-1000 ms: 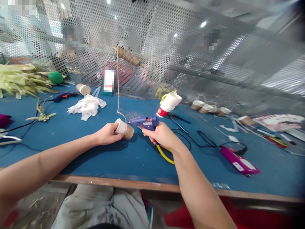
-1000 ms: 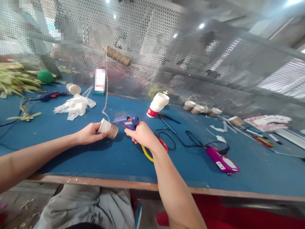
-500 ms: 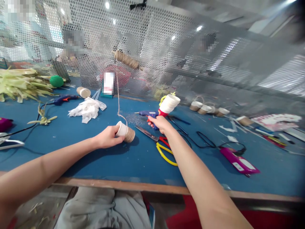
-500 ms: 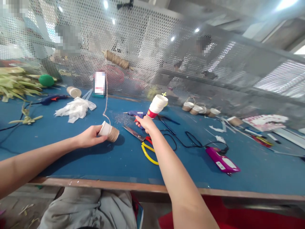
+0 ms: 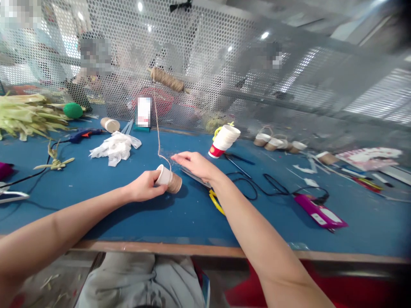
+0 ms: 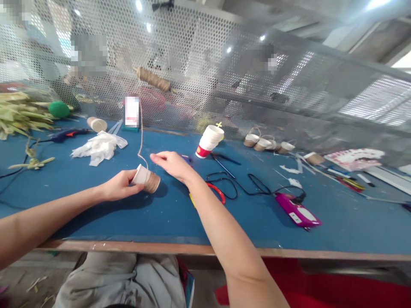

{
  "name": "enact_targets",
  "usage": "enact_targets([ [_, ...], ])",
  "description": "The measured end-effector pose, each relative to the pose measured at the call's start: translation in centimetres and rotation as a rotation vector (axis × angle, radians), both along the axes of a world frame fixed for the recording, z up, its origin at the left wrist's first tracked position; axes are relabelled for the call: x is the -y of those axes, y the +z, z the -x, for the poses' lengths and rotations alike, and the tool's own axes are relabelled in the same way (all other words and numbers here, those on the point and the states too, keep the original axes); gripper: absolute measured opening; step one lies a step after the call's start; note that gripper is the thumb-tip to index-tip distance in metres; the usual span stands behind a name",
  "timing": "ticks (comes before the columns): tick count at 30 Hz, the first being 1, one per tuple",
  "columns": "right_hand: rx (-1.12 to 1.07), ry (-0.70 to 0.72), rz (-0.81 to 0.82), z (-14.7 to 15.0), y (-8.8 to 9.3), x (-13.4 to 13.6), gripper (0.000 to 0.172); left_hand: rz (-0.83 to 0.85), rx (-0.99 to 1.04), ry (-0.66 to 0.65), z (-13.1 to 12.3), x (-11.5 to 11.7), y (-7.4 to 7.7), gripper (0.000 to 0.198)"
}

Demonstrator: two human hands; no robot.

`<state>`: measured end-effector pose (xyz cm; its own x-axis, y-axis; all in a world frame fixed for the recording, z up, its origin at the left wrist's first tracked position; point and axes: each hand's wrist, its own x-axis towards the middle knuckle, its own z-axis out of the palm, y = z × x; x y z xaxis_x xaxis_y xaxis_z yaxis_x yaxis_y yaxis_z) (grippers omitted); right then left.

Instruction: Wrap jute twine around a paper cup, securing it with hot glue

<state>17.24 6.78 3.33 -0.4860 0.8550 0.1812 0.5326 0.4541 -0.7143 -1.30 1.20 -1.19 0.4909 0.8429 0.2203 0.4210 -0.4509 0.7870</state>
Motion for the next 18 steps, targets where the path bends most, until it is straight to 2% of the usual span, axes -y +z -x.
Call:
enact_targets([
  [2, -0.143, 0.099, 0.124, 1.5, 0.0, 1.0, 0.028, 0.002, 0.007, -0.003, 0.0, 0.1, 0.0, 0.022],
  [4, -0.228, 0.088, 0.172, 2.2, 0.0, 1.8, 0.022, 0.015, 0.035, -0.014, 0.0, 0.1, 0.0, 0.021],
  [7, -0.269, 0.054, 0.149, 1.9, 0.4, 2.7, 0.018, 0.091, 0.112, -0.047, 0.0, 0.0, 0.1, 0.024],
  [11, -0.246, -0.035, 0.068, 0.5, 0.9, 3.7, 0.021, 0.228, 0.22, -0.056, -0.1, -0.1, 0.2, 0.03],
  [18, -0.193, -0.15, -0.002, 0.2, 0.3, 3.9, 0.024, 0.311, 0.279, -0.115, -0.2, 0.2, 0.3, 0.033],
])
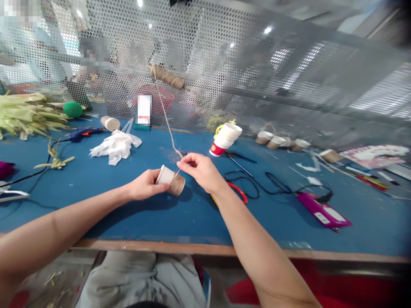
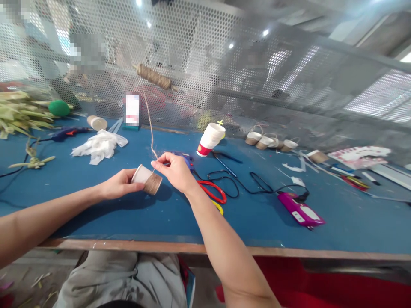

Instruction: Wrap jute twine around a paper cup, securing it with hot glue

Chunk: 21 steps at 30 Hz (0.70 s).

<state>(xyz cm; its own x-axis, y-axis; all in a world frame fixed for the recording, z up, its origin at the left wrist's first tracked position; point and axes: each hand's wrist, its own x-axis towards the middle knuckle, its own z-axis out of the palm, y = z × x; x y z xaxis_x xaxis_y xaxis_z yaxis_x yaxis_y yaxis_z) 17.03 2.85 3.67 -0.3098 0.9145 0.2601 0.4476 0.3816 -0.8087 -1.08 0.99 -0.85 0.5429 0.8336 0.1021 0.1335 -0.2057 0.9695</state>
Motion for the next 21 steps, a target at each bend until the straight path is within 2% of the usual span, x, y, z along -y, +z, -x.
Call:
enact_targets([
  [8, 0.026, -0.01, -0.018, 0.2, -0.9, -0.5, 0.024, -0.029, -0.062, -0.025, -0.1, 0.5, 0.3, 0.03],
  [21, 0.03, -0.01, 0.038, 0.6, -1.2, -0.2, 0.025, -0.121, -0.11, 0.003, 0.1, 0.7, 0.6, 0.027],
])
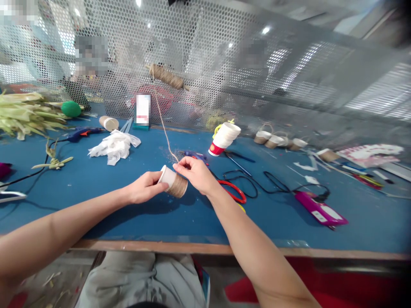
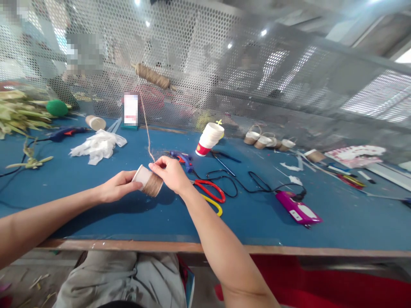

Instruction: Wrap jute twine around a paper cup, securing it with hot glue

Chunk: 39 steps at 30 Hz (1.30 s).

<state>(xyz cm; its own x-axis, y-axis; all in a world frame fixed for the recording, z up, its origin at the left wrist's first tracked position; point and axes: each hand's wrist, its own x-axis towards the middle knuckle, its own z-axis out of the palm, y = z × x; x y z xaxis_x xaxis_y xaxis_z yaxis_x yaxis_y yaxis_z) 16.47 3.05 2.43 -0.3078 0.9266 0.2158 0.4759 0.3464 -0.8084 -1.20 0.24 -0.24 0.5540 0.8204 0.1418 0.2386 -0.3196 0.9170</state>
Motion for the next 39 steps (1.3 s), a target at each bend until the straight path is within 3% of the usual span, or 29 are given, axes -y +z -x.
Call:
enact_targets([
  [12, -0.019, 0.004, 0.045, 0.12, 0.01, 0.26, 0.027, -0.027, 0.039, -0.026, 0.16, 0.12, -0.18, 0.026],
  [22, 0.147, -0.032, -0.112, 0.35, -0.5, 0.01, 0.026, 0.016, 0.097, 0.001, 0.07, 0.01, -0.3, 0.031],
  [32, 0.241, -0.004, -0.106, 0.38, -0.16, 0.49, 0.025, -0.111, 0.038, -0.043, 0.34, 0.31, -0.18, 0.027],
  [35, 0.226, -0.008, -0.133, 0.37, -0.04, 0.57, 0.025, -0.068, 0.074, -0.043, 0.24, 0.41, -0.08, 0.026],
  [39, 0.268, -0.029, -0.183, 0.51, 0.09, 0.9, 0.023, 0.128, 0.233, -0.017, -0.21, 0.24, 0.36, 0.028],
])
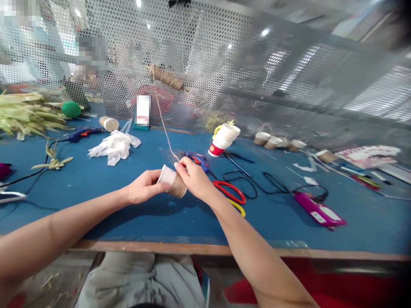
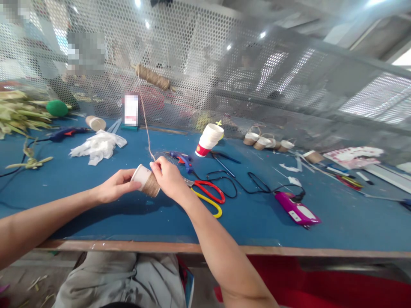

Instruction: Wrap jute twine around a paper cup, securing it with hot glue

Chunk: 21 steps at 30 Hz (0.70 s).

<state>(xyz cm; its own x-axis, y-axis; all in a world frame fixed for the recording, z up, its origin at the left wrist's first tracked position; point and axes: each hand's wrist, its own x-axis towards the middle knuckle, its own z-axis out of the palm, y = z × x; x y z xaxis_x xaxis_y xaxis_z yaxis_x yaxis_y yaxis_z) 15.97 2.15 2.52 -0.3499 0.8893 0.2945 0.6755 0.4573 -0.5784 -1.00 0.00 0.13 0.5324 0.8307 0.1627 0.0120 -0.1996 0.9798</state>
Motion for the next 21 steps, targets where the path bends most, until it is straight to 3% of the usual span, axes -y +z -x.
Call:
enact_targets([
  [5, 0.103, 0.023, -0.135, 0.49, -0.22, 0.61, 0.021, 0.425, 0.253, 0.036, -0.63, -0.38, 0.37, 0.024],
  [7, 0.126, 0.037, -0.168, 0.61, -0.31, 0.73, 0.021, 0.498, 0.282, 0.051, -0.76, -0.41, 0.33, 0.021],
  [14, 0.023, 0.049, -0.216, 0.37, 0.01, 0.63, 0.02, 0.327, 0.229, 0.107, -0.45, -0.5, -0.22, 0.025],
  [21, -0.072, 0.074, -0.175, 0.1, 0.13, 0.45, 0.019, 0.123, 0.09, 0.045, -0.33, -0.37, -0.4, 0.024],
])
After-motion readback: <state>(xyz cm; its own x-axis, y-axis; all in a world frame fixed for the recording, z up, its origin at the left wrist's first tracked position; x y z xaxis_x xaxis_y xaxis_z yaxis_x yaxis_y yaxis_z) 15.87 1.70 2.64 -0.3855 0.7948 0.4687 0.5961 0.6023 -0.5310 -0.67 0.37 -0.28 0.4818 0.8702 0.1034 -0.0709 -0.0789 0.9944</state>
